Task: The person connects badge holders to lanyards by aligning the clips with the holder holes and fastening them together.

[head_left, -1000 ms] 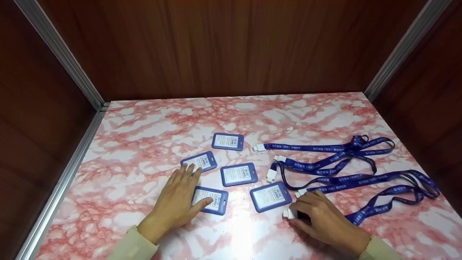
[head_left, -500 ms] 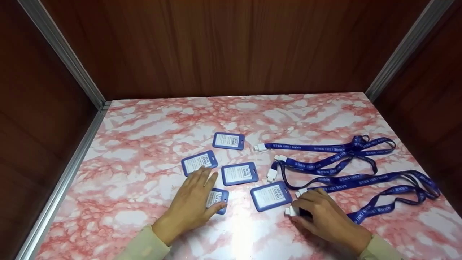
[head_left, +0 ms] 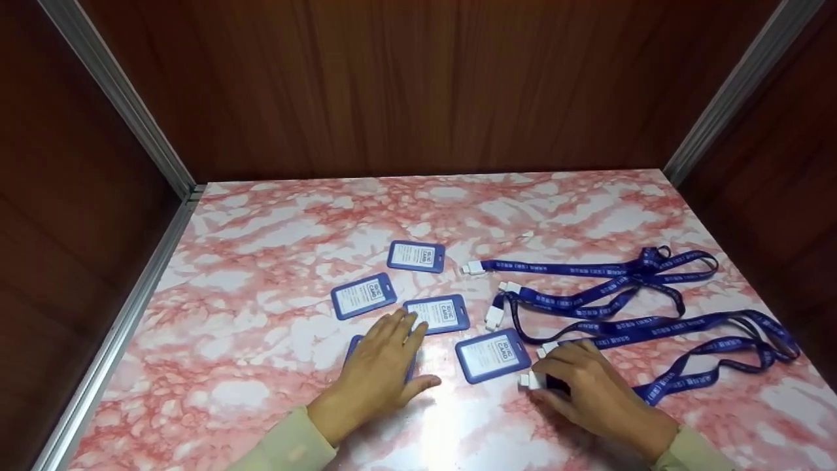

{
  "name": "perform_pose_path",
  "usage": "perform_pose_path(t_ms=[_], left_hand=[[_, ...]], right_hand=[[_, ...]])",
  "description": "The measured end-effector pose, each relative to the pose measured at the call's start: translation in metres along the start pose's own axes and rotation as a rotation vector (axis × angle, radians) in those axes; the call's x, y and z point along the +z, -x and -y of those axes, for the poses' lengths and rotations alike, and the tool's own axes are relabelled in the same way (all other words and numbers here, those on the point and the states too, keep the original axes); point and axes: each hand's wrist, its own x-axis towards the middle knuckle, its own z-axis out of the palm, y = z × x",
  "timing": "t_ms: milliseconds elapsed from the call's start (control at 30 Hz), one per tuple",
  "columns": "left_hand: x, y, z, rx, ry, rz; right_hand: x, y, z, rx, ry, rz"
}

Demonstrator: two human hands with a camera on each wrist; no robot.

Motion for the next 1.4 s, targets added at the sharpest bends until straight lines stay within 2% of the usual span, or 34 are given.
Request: perform_pose_path(t_ms=[267, 467, 567, 800, 1067, 1400], left_hand=[[0.007, -0.01, -0.016, 0.065, -0.066, -0.031], [0.014, -0.021, -0.025, 0.115, -0.109, -0.099], [0.017, -0.026, -0.029, 0.123, -0.121, -0.107], [0.019, -0.035, -0.036, 0.132, -0.137, -0.093], [0.025, -0.042, -0.044, 0.114, -0.143, -0.003], [0.032, -0.051, -0.049, 0.117, -0.176, 0.011]], right_hand=[[0.001, -0.001, -0.002, -0.017, 0.0, -0.015], [0.003, -0.001, -0.004, -0.063, 0.014, -0.057], [0.004, -0.001, -0.004, -0.061, 0.014, -0.057], [0.004, -0.002, -0.004, -0.048, 0.002, -0.055], [0.005, -0.002, -0.003, -0.047, -0.014, -0.061], [0.004, -0.003, -0.005, -0.065, -0.01, -0.072]])
